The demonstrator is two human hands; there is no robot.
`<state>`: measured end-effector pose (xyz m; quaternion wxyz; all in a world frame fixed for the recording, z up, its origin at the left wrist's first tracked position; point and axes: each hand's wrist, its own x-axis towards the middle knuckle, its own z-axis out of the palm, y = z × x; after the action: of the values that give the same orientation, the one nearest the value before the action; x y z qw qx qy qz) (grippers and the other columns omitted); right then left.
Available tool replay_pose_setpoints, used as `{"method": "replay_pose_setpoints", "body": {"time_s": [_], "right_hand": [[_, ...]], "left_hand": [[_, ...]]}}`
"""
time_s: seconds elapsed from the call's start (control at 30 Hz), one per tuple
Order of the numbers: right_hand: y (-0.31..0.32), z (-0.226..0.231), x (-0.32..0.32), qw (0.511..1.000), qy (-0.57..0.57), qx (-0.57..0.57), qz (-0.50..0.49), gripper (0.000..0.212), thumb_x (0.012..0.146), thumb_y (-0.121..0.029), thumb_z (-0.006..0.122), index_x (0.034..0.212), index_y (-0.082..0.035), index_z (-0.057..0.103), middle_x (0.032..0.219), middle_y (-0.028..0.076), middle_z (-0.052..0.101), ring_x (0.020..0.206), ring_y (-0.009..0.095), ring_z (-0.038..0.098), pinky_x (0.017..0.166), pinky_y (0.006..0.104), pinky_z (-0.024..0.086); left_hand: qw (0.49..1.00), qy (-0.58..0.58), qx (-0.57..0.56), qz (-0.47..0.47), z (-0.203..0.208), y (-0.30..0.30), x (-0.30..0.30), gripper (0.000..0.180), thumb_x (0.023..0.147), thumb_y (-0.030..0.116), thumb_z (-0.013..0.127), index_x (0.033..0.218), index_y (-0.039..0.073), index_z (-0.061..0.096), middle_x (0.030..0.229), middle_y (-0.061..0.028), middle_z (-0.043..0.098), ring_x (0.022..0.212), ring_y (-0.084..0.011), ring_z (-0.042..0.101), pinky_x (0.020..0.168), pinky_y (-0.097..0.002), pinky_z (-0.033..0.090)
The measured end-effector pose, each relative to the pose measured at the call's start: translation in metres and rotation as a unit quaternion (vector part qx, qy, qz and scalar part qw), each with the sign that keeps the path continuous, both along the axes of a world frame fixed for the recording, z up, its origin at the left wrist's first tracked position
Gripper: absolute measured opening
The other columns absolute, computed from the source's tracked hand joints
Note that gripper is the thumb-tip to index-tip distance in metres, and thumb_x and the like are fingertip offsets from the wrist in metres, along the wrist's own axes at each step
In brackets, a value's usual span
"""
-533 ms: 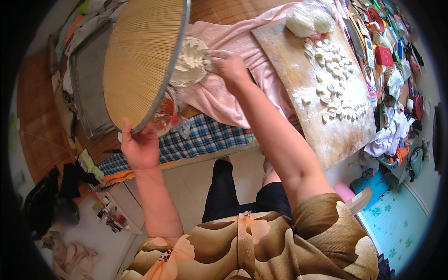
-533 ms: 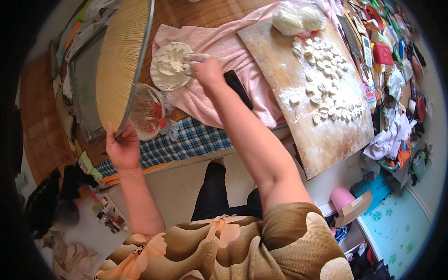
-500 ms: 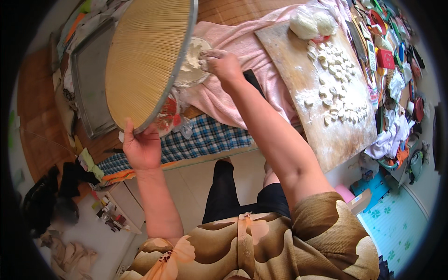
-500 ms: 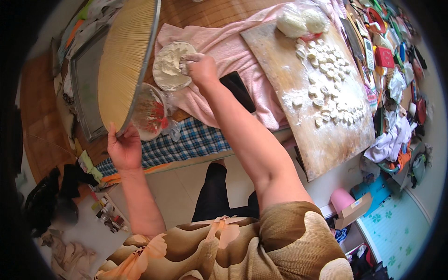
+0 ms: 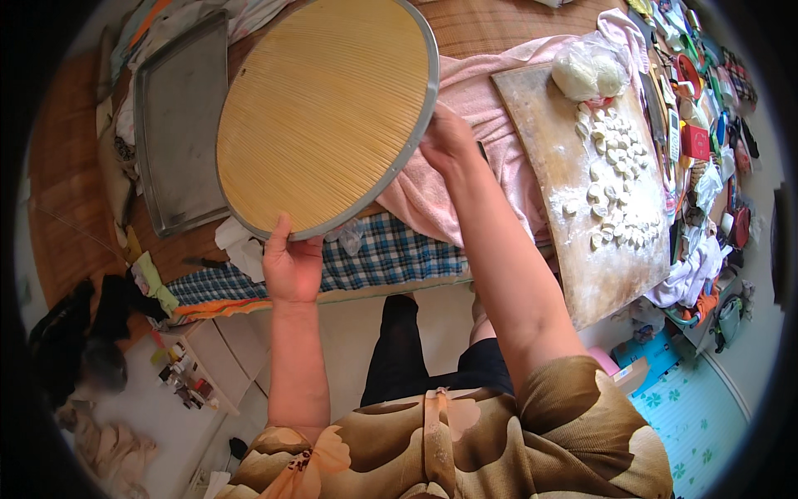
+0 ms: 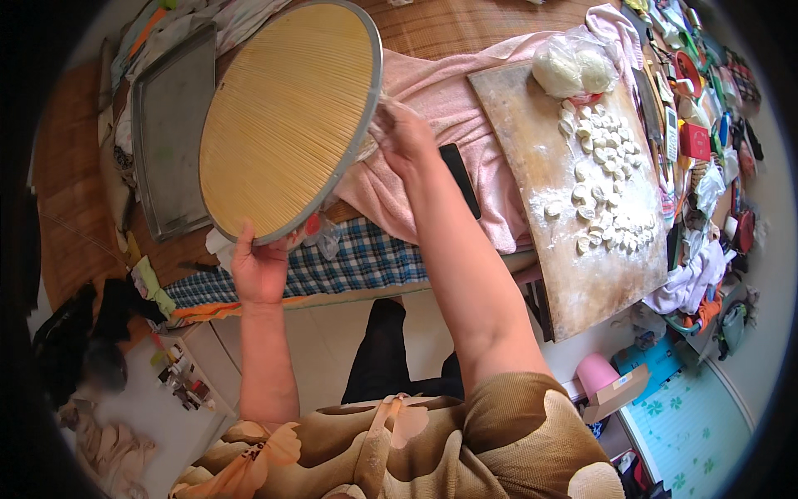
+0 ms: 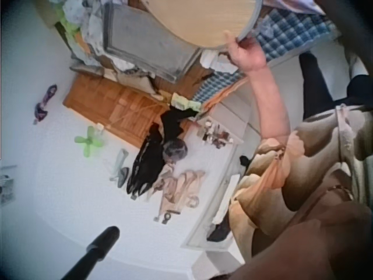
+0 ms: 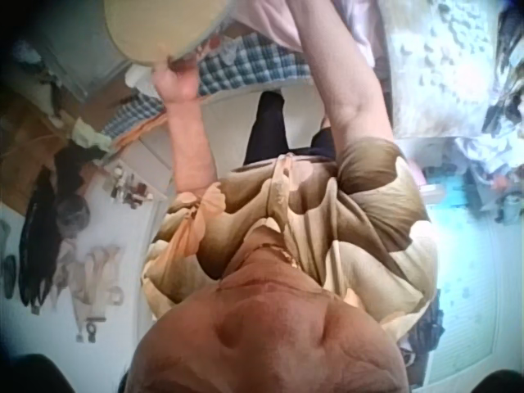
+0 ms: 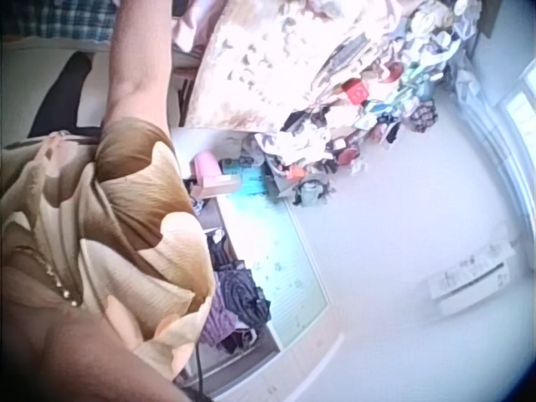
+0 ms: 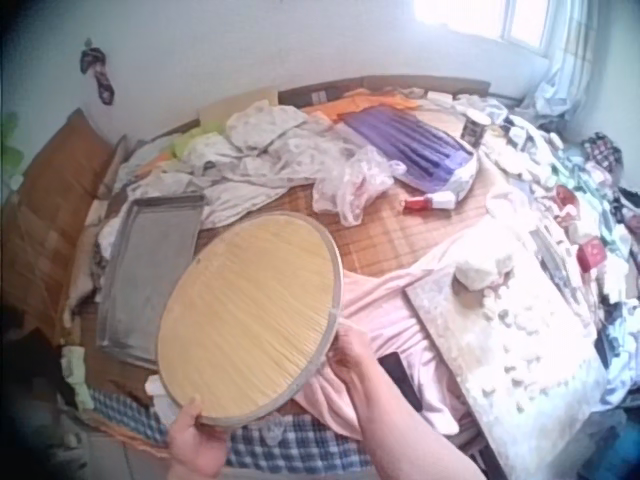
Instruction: The person cuts a piece of dough into small pieces with a large knife on a wooden board, then cleans their hands and gathers the dough pieces into a plastic bag.
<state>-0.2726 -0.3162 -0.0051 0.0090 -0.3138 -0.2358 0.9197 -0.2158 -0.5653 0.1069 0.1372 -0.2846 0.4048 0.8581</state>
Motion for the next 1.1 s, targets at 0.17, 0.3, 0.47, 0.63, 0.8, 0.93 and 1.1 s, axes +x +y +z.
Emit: {"method": "replay_pose_setpoints", "body": {"time_s": [0.17, 0.3, 0.47, 0.63, 0.8, 0.93, 1.1], "right_hand": [[0.073, 0.037, 0.091, 0.989, -0.07, 0.045, -0.122, 0.034, 0.097, -0.017, 0.056, 0.125, 0.004, 0.056, 0.122, 0.017, 0.061, 0.116, 0.027, 0.057, 0.106, 0.0393, 0.043], [0.145, 0.035, 0.172, 0.969, -0.104, 0.072, -0.212, 0.032, 0.099, -0.014, 0.054, 0.125, 0.004, 0.055, 0.124, 0.017, 0.06, 0.119, 0.026, 0.056, 0.107, 0.0406, 0.044], [0.207, 0.045, 0.245, 0.945, -0.119, 0.097, -0.287, 0.036, 0.1, -0.015, 0.051, 0.129, 0.005, 0.051, 0.13, 0.017, 0.056, 0.121, 0.027, 0.054, 0.108, 0.04, 0.043], [0.251, 0.054, 0.292, 0.931, -0.145, 0.164, -0.294, 0.036, 0.1, -0.015, 0.051, 0.129, 0.007, 0.051, 0.13, 0.02, 0.056, 0.119, 0.029, 0.055, 0.105, 0.04, 0.045], [0.275, 0.063, 0.317, 0.897, -0.188, 0.348, -0.199, 0.037, 0.1, -0.017, 0.051, 0.128, 0.007, 0.052, 0.125, 0.018, 0.06, 0.114, 0.028, 0.06, 0.1, 0.0381, 0.048], [0.293, 0.049, 0.338, 0.798, -0.239, 0.552, -0.034, 0.034, 0.095, -0.014, 0.059, 0.127, -0.001, 0.061, 0.122, 0.009, 0.065, 0.11, 0.015, 0.06, 0.097, 0.0286, 0.045], [0.322, 0.027, 0.36, 0.717, -0.214, 0.66, -0.074, 0.04, 0.091, -0.016, 0.065, 0.126, 0.002, 0.06, 0.121, 0.013, 0.065, 0.112, 0.02, 0.059, 0.1, 0.0295, 0.042]], "left_hand": [[0.997, 0.023, 0.03, -0.073, -0.047, 0.004, 0.008, 0.032, 0.093, 0.014, 0.064, 0.123, 0.008, 0.055, 0.116, -0.0035, 0.062, 0.102, -0.0155, 0.06, 0.08, -0.0315, 0.052], [0.994, -0.005, 0.053, -0.091, -0.07, 0.025, 0.014, 0.026, 0.093, 0.014, 0.064, 0.118, 0.01, 0.057, 0.109, -0.0009, 0.063, 0.094, -0.0135, 0.06, 0.075, -0.0294, 0.051], [0.992, -0.024, 0.077, -0.093, -0.11, 0.045, 0.015, 0.022, 0.094, 0.012, 0.062, 0.116, 0.01, 0.059, 0.105, -0.0016, 0.064, 0.091, -0.0135, 0.059, 0.071, -0.0291, 0.051], [0.99, -0.024, 0.088, -0.107, -0.141, 0.044, 0.009, 0.023, 0.095, 0.013, 0.061, 0.117, 0.008, 0.059, 0.107, -0.0047, 0.065, 0.09, -0.015, 0.061, 0.072, -0.0289, 0.052], [0.99, -0.03, 0.06, -0.125, -0.153, 0.043, 0.009, 0.022, 0.097, 0.014, 0.059, 0.117, 0.007, 0.059, 0.107, -0.0056, 0.065, 0.09, -0.0167, 0.061, 0.073, -0.0295, 0.052], [0.989, -0.051, 0.021, -0.134, -0.167, 0.043, 0.012, 0.024, 0.097, 0.015, 0.06, 0.119, 0.007, 0.059, 0.105, -0.0053, 0.066, 0.091, -0.0167, 0.061, 0.073, -0.0304, 0.052], [0.987, -0.078, -0.016, -0.14, -0.176, 0.032, 0.009, 0.02, 0.096, 0.018, 0.061, 0.114, 0.01, 0.06, 0.103, -0.0035, 0.066, 0.088, -0.0146, 0.06, 0.071, -0.0288, 0.05]]}}
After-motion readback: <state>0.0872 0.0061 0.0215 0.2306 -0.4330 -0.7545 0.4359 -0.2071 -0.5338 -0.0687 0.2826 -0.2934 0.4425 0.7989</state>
